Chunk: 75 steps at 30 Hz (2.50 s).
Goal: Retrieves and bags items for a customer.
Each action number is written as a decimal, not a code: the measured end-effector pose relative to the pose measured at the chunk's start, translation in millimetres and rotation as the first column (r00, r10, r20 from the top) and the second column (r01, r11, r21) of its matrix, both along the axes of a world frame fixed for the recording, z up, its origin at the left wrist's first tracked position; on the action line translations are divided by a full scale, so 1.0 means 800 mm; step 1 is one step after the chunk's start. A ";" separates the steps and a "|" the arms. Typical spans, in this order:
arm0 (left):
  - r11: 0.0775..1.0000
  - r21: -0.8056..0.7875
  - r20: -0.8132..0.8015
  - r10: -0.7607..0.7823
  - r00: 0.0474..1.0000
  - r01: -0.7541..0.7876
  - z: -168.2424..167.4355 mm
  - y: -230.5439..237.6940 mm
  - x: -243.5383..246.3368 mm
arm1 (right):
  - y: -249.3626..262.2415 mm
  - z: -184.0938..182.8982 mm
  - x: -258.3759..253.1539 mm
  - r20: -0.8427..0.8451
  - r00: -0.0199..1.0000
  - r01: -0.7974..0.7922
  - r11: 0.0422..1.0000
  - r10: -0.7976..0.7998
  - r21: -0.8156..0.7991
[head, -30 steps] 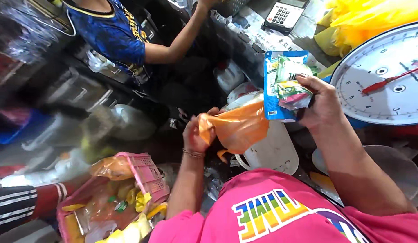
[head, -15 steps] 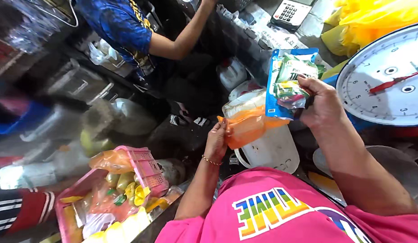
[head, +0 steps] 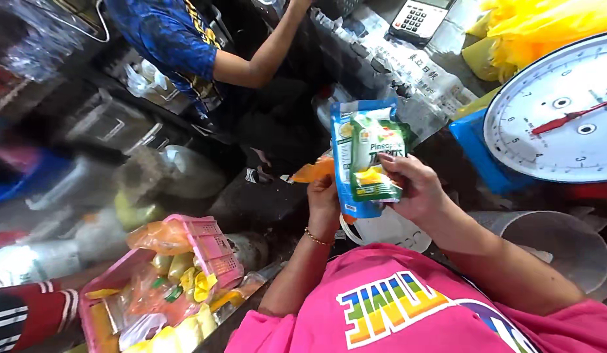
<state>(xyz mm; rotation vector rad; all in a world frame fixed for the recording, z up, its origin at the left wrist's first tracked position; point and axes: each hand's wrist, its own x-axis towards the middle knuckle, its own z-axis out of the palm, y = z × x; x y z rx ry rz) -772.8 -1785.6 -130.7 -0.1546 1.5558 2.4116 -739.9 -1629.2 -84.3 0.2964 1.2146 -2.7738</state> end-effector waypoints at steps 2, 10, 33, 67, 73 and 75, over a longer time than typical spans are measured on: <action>0.998 -0.002 0.008 -0.063 0.998 0.063 -0.005 -0.002 0.002 | -0.005 0.000 -0.005 0.019 1.000 0.011 0.999 -0.012 0.049; 0.969 0.021 0.053 -0.245 0.968 0.244 -0.005 -0.039 -0.003 | 0.005 -0.009 -0.008 0.154 0.985 0.058 0.992 -0.075 0.108; 0.643 -0.759 -0.415 -0.596 0.688 0.100 -0.016 -0.039 -0.042 | 0.055 0.002 -0.031 0.052 0.993 0.095 0.986 -0.103 0.140; 0.948 -0.157 -0.105 -0.296 0.949 0.278 0.044 -0.033 -0.016 | 0.035 0.034 -0.019 -0.423 0.902 0.042 0.992 -0.089 -0.119; 0.999 0.001 0.039 -0.036 0.999 0.036 0.059 -0.045 -0.027 | -0.004 -0.037 -0.022 -0.204 0.971 0.155 0.979 -0.126 0.131; 0.999 -0.026 0.101 -0.020 0.995 0.023 0.048 -0.049 -0.031 | -0.011 -0.058 -0.019 -0.267 0.954 0.212 0.939 -0.139 0.272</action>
